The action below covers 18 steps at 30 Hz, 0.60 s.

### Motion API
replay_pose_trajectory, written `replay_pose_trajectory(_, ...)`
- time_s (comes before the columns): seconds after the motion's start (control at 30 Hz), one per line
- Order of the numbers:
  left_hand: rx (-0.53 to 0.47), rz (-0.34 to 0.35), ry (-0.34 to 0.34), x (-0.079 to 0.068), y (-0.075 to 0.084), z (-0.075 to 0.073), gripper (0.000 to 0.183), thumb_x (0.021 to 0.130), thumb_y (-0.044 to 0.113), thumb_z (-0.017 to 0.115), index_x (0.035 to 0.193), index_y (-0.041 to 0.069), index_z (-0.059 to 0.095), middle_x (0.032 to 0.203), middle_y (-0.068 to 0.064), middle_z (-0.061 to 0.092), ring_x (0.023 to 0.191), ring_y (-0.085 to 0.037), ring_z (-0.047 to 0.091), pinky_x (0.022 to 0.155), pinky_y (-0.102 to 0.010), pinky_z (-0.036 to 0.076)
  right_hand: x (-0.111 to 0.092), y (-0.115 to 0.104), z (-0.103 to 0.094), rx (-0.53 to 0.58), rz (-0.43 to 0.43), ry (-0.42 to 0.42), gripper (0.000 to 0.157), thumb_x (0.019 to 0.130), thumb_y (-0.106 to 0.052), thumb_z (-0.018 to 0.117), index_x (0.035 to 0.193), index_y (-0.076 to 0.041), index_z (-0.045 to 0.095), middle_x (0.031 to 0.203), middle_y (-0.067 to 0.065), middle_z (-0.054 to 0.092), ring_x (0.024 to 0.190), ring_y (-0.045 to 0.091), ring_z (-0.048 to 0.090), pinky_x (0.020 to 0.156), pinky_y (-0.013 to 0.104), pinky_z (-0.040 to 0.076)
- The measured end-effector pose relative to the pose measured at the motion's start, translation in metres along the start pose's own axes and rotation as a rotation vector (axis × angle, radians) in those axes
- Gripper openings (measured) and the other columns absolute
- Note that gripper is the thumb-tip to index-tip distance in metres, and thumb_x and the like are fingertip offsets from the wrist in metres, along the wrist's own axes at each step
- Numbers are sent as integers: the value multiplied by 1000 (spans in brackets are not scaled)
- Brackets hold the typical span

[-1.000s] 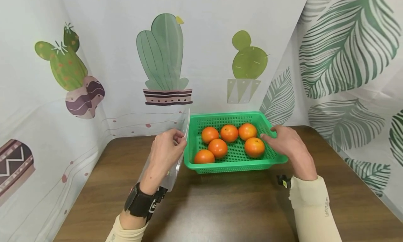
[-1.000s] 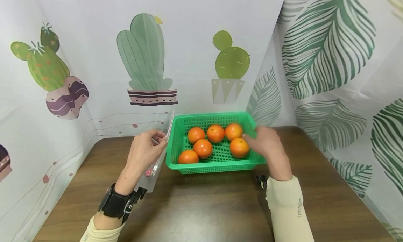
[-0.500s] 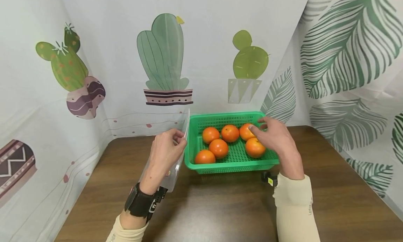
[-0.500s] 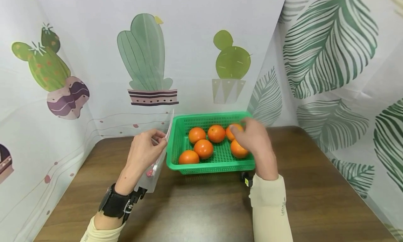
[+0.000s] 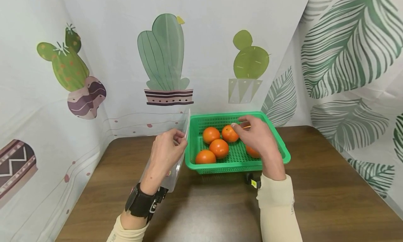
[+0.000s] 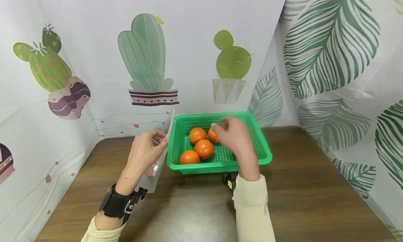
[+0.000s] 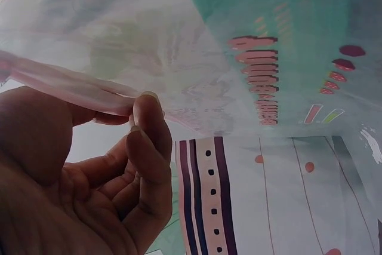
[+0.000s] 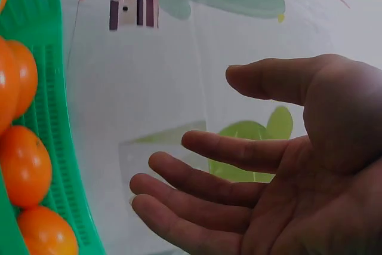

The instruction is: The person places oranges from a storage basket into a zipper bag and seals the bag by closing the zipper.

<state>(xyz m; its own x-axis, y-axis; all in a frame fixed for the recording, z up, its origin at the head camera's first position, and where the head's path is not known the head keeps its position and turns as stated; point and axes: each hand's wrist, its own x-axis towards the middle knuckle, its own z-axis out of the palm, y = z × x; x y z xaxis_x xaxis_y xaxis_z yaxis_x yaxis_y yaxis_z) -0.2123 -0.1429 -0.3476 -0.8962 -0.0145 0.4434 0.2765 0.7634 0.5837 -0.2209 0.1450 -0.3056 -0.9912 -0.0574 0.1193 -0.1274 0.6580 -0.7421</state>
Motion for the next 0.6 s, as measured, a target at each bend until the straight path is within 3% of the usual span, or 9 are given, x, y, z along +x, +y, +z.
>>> replay_pose_trajectory(0.13,-4,8,7,0,0,0,9,90,13,68,93,13,77,74,4,69,61,-14,60,57,-33,45,1,-8,12,57,-15,3,51,104,-40,65,142,-6,62,135,17,67,127,36,64,103,54,53)
replay_pose_trajectory(0.6,-10,-6,-7,-1,1,0,9,92,13,68,94,13,77,76,3,69,63,-13,62,56,-32,47,8,-33,59,90,-126,54,48,102,-43,70,133,-7,68,117,10,75,109,28,71,95,47,58)
